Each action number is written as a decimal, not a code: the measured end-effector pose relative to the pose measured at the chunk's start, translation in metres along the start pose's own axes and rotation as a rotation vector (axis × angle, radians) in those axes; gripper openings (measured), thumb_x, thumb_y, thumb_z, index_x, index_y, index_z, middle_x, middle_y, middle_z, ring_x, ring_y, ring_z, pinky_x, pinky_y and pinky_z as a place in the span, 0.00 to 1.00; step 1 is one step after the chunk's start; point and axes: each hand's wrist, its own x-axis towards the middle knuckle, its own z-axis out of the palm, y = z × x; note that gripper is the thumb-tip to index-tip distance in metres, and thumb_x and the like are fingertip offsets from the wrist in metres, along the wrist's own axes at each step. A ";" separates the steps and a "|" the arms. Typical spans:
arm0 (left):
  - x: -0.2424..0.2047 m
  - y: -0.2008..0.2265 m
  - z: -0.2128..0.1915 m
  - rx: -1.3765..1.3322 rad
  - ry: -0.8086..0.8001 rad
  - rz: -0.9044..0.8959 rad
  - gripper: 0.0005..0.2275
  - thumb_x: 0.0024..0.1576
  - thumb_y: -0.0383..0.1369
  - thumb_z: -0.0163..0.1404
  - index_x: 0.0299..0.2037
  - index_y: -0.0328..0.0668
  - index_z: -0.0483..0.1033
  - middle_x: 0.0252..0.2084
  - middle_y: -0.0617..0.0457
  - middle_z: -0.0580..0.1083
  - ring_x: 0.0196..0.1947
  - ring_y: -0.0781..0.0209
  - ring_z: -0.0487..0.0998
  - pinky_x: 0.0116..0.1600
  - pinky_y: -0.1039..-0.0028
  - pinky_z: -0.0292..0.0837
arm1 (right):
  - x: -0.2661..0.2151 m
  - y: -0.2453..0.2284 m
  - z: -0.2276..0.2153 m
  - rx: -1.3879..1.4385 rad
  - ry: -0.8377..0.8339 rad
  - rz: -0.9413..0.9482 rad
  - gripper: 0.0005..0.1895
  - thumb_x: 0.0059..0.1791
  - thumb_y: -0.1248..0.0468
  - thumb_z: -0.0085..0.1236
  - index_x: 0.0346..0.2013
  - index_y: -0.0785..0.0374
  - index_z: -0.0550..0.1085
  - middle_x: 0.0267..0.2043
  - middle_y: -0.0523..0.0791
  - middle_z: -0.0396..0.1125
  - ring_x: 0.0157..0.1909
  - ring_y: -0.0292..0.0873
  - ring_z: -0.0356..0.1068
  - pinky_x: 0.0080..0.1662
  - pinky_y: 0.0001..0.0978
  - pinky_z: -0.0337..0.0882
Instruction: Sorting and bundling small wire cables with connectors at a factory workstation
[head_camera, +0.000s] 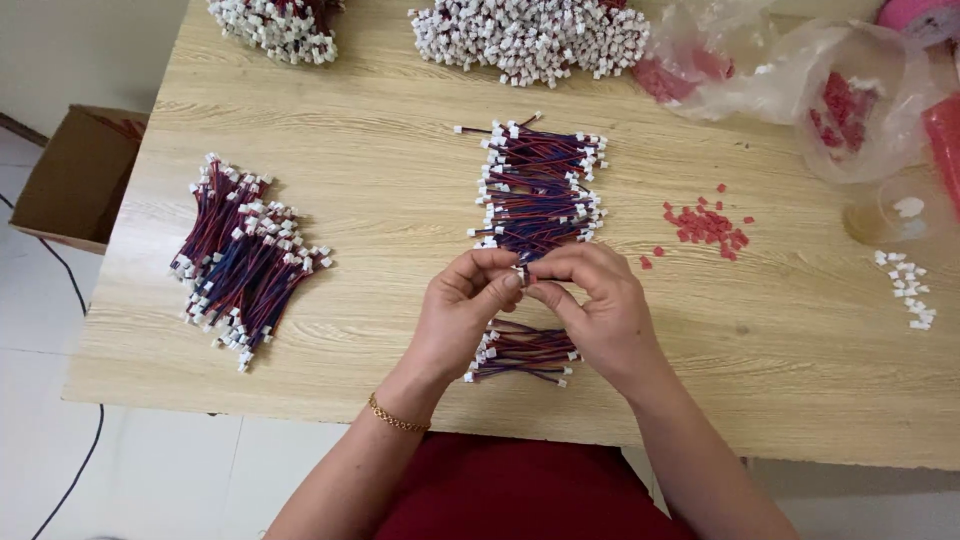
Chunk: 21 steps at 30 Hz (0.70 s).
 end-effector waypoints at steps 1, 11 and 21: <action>-0.001 0.000 0.000 -0.023 -0.016 -0.013 0.11 0.54 0.26 0.56 0.46 0.34 0.75 0.31 0.49 0.76 0.31 0.67 0.77 0.37 0.81 0.76 | -0.001 0.002 0.001 0.054 -0.009 0.056 0.07 0.43 0.69 0.65 0.35 0.59 0.79 0.35 0.45 0.72 0.41 0.45 0.71 0.50 0.40 0.66; -0.005 0.003 0.000 -0.081 -0.060 -0.041 0.11 0.54 0.25 0.56 0.46 0.33 0.74 0.30 0.48 0.76 0.30 0.66 0.77 0.37 0.80 0.76 | -0.007 0.014 0.015 0.225 0.033 0.114 0.08 0.42 0.70 0.66 0.35 0.60 0.81 0.31 0.44 0.71 0.34 0.36 0.70 0.43 0.30 0.69; -0.007 0.007 -0.002 -0.073 -0.091 -0.050 0.12 0.53 0.24 0.56 0.46 0.35 0.74 0.27 0.49 0.75 0.28 0.67 0.77 0.36 0.80 0.75 | -0.010 0.023 0.017 0.339 0.013 0.113 0.08 0.42 0.70 0.66 0.35 0.62 0.81 0.29 0.47 0.70 0.32 0.37 0.69 0.39 0.30 0.70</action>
